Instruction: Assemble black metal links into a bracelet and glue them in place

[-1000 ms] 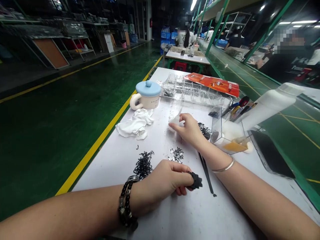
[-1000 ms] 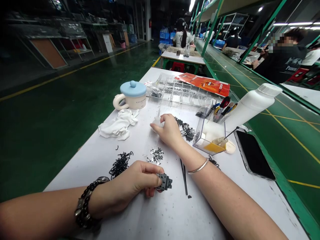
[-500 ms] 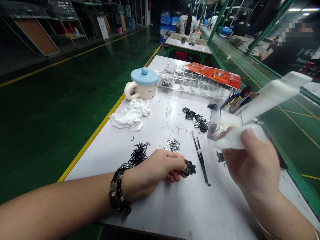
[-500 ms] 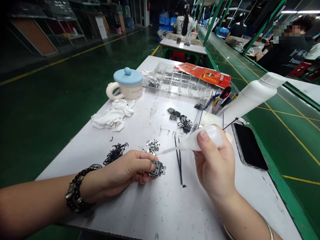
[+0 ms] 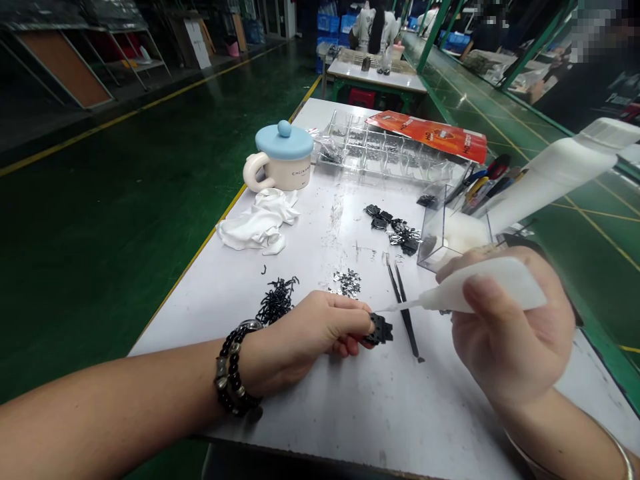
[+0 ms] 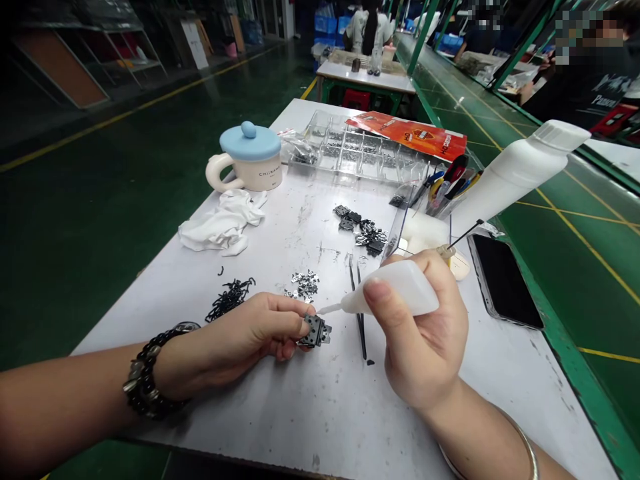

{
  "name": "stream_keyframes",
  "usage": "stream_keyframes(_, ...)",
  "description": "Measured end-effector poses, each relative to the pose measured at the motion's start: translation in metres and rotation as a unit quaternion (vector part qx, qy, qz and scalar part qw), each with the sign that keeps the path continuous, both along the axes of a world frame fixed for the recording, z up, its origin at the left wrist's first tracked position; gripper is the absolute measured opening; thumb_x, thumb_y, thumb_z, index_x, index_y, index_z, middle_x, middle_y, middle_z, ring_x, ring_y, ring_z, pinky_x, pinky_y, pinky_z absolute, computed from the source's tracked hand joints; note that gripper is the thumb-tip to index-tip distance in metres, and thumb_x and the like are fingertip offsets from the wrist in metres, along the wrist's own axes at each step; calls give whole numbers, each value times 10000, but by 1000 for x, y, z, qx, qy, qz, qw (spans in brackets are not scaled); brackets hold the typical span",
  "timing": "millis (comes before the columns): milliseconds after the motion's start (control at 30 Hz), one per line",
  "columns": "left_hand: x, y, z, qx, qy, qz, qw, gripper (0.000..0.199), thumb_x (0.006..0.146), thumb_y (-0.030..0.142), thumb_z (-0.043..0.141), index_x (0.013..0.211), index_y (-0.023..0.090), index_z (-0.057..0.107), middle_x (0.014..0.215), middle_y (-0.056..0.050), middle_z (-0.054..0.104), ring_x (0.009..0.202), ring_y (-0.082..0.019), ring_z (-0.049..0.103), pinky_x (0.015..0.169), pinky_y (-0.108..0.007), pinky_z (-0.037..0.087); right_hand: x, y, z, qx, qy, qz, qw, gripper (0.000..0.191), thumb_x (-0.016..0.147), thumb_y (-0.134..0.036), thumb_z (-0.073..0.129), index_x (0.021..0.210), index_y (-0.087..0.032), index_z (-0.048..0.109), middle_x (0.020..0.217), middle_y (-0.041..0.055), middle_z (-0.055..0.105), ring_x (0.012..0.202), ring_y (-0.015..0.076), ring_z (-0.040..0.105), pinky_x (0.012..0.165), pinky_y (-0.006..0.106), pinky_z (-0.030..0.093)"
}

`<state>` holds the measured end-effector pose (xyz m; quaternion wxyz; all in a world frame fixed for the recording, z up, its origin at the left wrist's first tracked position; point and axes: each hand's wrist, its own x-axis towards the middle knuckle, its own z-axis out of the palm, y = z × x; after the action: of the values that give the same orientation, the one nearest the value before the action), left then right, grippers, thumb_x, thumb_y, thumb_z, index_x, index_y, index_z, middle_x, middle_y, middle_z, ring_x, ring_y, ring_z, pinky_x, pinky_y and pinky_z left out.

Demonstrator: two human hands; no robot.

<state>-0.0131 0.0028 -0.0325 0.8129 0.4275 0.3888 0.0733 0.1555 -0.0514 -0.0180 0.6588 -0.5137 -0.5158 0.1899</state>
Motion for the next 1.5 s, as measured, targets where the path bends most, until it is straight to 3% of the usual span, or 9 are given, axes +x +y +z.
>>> stream_keyframes(700, 1, 0, 2, -1, 3, 0, 1000, 100, 672, 210, 602, 693, 121, 642, 653, -22, 595, 542, -82, 419, 532, -226, 271, 0, -1, 0, -19, -5, 19, 1000, 160, 793, -309, 620, 714, -233, 503, 617, -9, 539, 563, 166, 503, 539, 331, 390)
stream_keyframes(1500, 1, 1, -2, 0, 0, -6, 1000, 92, 689, 195, 585, 703, 116, 630, 660, -19, 592, 545, -71, 421, 530, -223, 263, -1, -1, -2, 15, 7, 44, 999, 172, 794, -259, 619, 687, -219, 491, 602, -14, 501, 556, 156, 476, 578, 335, 391)
